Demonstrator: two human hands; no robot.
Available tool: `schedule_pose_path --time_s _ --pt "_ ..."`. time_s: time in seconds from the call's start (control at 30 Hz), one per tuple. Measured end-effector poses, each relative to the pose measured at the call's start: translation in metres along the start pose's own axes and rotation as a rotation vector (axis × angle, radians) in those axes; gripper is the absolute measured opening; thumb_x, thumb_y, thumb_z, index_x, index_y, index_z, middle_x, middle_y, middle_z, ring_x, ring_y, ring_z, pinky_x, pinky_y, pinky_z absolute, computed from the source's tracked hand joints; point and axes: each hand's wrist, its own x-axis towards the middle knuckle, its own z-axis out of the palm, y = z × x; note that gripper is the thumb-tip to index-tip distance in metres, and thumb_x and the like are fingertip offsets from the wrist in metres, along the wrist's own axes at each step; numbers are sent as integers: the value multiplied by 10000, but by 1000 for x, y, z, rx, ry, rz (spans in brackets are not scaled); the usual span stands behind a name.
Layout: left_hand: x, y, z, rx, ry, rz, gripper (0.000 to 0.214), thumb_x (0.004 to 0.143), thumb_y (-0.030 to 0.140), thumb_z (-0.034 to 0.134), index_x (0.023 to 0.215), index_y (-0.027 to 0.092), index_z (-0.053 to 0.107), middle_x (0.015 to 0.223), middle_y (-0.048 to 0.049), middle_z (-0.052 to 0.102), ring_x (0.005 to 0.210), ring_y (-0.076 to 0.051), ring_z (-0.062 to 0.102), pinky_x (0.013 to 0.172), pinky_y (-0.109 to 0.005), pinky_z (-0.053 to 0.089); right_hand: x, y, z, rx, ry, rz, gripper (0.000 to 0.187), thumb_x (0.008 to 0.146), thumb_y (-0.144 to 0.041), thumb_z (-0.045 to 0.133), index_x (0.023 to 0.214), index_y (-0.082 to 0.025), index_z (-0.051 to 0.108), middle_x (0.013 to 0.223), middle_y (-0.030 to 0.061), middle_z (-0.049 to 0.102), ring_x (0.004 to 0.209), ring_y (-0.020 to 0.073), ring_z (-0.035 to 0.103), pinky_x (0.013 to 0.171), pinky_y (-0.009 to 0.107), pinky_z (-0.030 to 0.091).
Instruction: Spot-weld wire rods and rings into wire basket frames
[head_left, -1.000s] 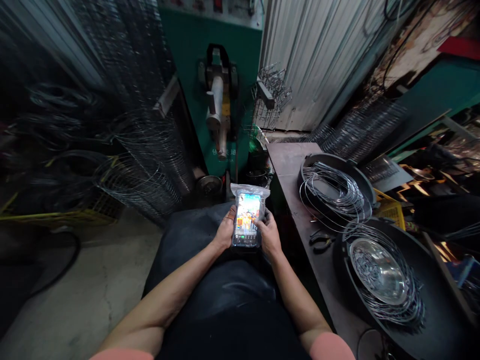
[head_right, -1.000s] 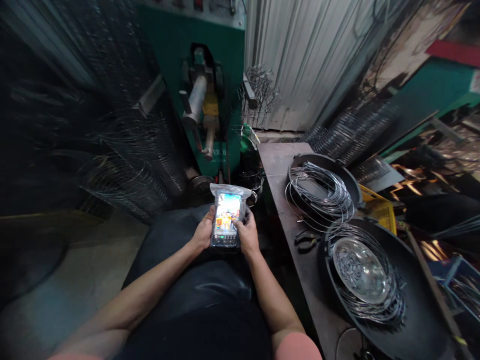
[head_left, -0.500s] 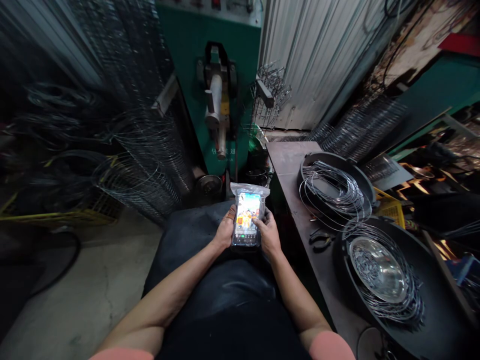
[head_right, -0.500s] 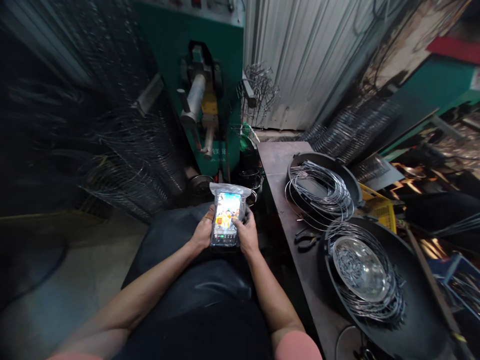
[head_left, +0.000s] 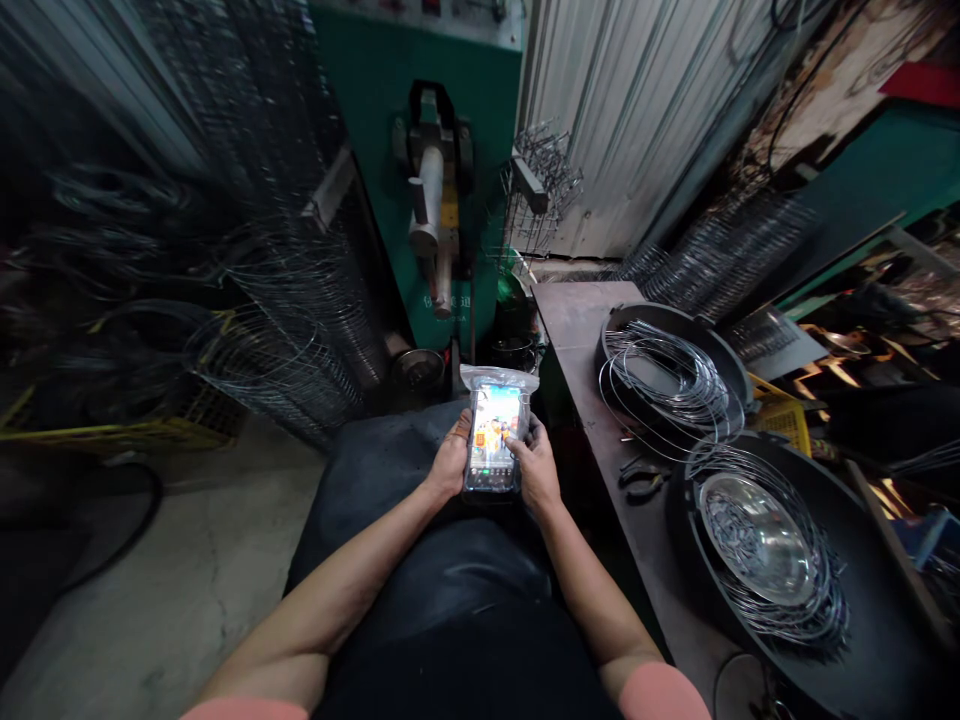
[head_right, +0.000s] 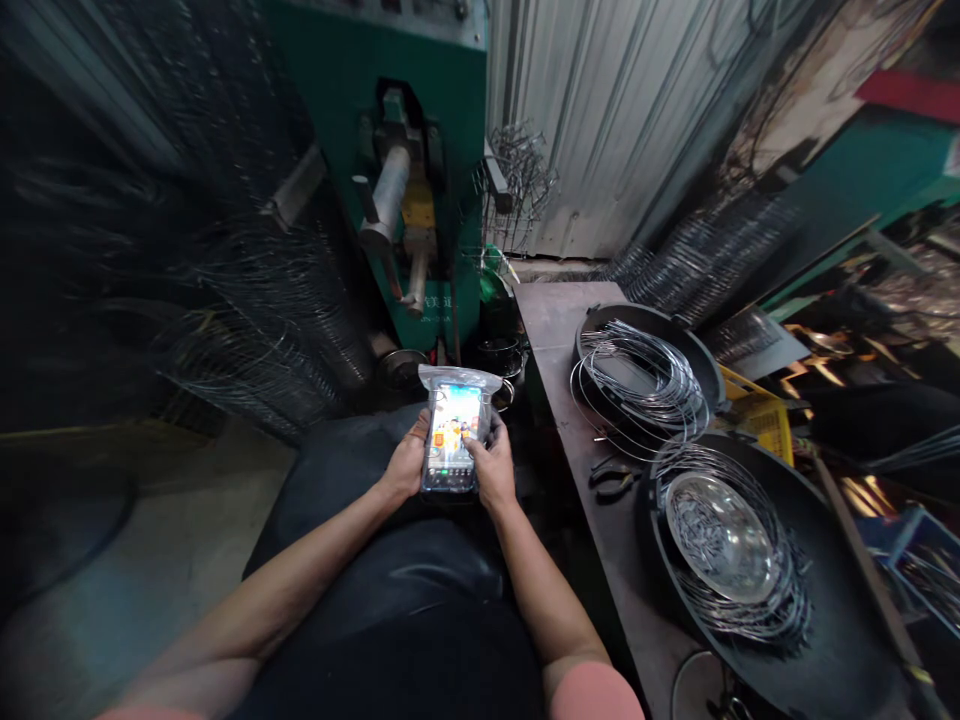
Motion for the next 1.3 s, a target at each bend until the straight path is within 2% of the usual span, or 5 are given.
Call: schedule_pose_path --time_s 0.33,0.7,0.97,1.3 --pt "-2 1 2 1 20 -6 369 806 451 529 964 135 634 899 -101 716 939 -279 639 846 -429 501 0 4 -1 -11 14 -5 590 636 -159 646 1187 -212 443 1118 51 625 1013 207 592 907 386 469" --pt "4 -5 -7 21 14 9 440 757 499 575 1001 137 630 943 -109 708 922 -276 644 826 -421 509 -1 5 0 -29 14 -42 641 607 -134 658 1203 -209 433 1172 60 591 1054 215 565 937 393 444" --pt "1 -1 -4 49 28 6 432 770 494 559 991 130 635 944 -120 706 921 -283 644 819 -413 514 -1 2 2 -14 29 -26 642 588 -122 664 1180 -209 433 1175 62 585 1064 212 557 948 395 435" --pt "2 -2 -4 2 0 -12 462 764 485 575 1074 144 612 949 -109 708 913 -284 648 813 -420 519 0 5 0 -49 33 -46 695 569 -149 714 1196 -215 422 1191 65 571 1060 215 558 941 396 438"
